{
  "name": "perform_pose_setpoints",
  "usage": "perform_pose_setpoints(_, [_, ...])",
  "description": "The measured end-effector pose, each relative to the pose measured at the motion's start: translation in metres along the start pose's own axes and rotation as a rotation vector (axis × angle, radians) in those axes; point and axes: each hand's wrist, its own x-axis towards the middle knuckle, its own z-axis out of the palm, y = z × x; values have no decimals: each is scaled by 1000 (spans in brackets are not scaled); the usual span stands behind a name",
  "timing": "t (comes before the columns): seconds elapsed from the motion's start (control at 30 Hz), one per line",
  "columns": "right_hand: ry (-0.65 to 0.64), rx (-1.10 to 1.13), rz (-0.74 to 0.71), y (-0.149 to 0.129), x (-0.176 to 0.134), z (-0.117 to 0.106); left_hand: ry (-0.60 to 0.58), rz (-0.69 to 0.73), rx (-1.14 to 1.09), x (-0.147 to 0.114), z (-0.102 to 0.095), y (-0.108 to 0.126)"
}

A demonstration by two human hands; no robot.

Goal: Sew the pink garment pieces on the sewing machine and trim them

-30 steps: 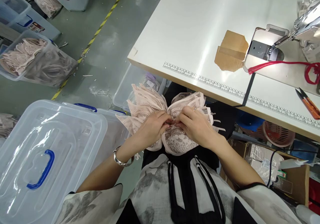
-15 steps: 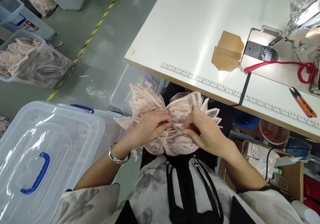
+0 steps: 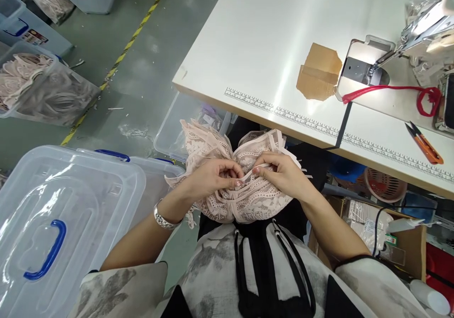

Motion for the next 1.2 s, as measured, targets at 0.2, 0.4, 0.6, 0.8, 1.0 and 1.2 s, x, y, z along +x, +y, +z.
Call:
perform_pose_setpoints(0.2, [0,47,42,6,3,2,-60,3,12,0,-6,-1])
perform_pose_setpoints(0.4, [21,21,44,7,2,4,-65,-16,-9,-2,-6,1])
perform_pose_setpoints(0.6, [25,27,33,7,3,4,-61,-16,17,-2,-5,3])
perform_pose_setpoints(0.8, [28,36,35,7,4,4,-73,-13,25,-3,-6,3])
perform_pose_setpoints(1.0, [19,47,31,6,4,4,-58,7,52,-2,-4,3])
perform_pose_setpoints(1.2, [19,69,7,3,3,3,-25,-30,29,1,2,6])
